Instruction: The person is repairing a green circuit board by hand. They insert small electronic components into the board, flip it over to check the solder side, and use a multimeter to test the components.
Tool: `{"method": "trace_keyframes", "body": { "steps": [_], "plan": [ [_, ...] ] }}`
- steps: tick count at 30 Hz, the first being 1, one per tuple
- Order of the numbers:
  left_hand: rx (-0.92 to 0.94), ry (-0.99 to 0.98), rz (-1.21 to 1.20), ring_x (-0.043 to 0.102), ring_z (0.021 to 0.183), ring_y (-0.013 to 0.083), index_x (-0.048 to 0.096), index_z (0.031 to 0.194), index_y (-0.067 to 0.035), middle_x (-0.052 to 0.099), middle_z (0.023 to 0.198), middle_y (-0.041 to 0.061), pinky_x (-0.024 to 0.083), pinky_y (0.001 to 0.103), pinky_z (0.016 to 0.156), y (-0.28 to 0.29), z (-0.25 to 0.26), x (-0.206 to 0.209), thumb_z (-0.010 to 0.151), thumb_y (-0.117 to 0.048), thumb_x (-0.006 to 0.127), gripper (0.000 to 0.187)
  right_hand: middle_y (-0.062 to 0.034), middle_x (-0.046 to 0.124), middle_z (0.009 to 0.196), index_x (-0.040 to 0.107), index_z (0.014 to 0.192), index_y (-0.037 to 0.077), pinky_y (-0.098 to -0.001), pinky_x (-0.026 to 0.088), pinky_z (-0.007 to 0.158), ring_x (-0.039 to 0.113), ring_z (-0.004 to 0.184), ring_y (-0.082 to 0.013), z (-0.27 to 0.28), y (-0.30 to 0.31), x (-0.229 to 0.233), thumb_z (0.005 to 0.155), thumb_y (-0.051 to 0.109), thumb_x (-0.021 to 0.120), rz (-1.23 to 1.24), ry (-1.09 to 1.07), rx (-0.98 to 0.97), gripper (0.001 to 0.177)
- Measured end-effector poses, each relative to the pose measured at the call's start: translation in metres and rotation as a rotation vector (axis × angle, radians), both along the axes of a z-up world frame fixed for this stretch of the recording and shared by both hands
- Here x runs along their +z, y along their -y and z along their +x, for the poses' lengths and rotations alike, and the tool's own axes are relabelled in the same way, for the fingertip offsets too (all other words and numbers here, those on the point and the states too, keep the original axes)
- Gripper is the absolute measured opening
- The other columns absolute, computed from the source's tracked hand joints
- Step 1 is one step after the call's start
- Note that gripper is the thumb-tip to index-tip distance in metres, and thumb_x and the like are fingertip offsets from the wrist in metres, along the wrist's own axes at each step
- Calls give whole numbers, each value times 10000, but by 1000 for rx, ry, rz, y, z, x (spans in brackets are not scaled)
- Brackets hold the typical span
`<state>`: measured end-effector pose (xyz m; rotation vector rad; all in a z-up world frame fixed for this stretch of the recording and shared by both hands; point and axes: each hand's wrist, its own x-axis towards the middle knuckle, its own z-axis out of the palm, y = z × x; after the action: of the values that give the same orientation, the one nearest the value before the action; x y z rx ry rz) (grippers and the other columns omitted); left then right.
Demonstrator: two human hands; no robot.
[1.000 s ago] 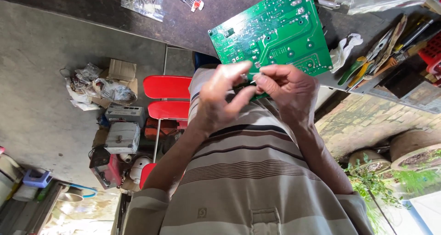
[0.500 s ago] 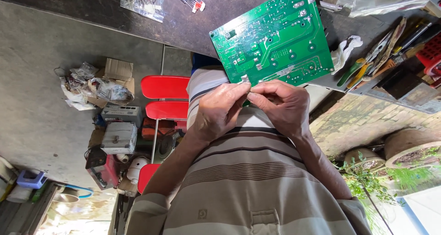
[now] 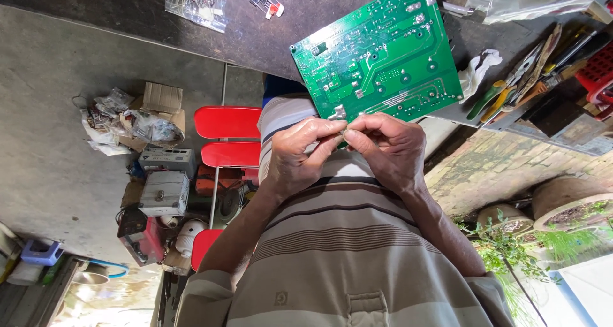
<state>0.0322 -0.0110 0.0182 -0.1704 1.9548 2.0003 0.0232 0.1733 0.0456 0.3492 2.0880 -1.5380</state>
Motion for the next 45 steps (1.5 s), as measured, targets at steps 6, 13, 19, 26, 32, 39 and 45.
{"method": "trace_keyframes", "body": {
  "steps": [6, 13, 19, 26, 32, 39, 45],
  "plan": [
    [80, 78, 45, 741, 637, 169, 805, 1024, -90, 738, 736, 63, 614, 297, 591, -4, 1, -2, 919, -13, 753, 141, -140, 686, 668, 738, 880, -34, -350, 593, 617, 692, 639, -210, 5, 1, -6, 936, 24, 798, -32, -8, -69, 100],
    [240, 447, 315, 722, 612, 152, 768, 1073, 25, 727, 736, 168, 620, 274, 564, -11, 11, -9, 913, 57, 721, 171, -192, 738, 903, 708, 1144, -78, -320, 653, 799, 724, 886, -159, 6, 3, -7, 867, -41, 811, -156, 147, -172, 298],
    [310, 571, 374, 699, 577, 145, 744, 1062, 72, 721, 753, 187, 614, 274, 527, -9, 14, -13, 916, 63, 706, 151, -222, 737, 929, 760, 1103, -68, -384, 659, 695, 769, 831, -311, 2, 9, -10, 901, -64, 791, -41, -83, -17, 205],
    [399, 642, 469, 622, 461, 140, 723, 994, 124, 642, 641, 182, 553, 268, 434, -3, 0, -23, 875, 68, 682, 139, -160, 754, 936, 780, 1057, -32, -438, 622, 669, 744, 783, -360, -7, 16, -31, 956, 33, 780, 101, -495, 195, 119],
    [421, 584, 486, 615, 454, 155, 721, 996, 121, 637, 646, 191, 546, 281, 428, 11, -23, -44, 886, 50, 685, 135, -154, 749, 934, 780, 1081, -23, -464, 605, 674, 727, 768, -372, -38, 36, -43, 1000, 41, 733, 130, -633, 247, 114],
    [256, 338, 137, 663, 635, 112, 673, 1272, 14, 749, 857, 86, 591, 231, 581, 33, -64, -60, 1005, -106, 664, 293, -199, 759, 952, 776, 1118, -94, -341, 497, 638, 634, 715, -220, -95, 36, -65, 1020, -57, 760, 205, -561, 321, 106],
    [136, -392, -620, 672, 891, 252, 682, 1162, -38, 607, 1044, 116, 570, 353, 805, 49, -90, -90, 1009, 55, 580, 206, -101, 670, 798, 762, 1002, -18, -353, 447, 625, 559, 663, -206, -119, 34, -112, 957, -40, 745, 353, -615, 351, 53]
  ]
}}
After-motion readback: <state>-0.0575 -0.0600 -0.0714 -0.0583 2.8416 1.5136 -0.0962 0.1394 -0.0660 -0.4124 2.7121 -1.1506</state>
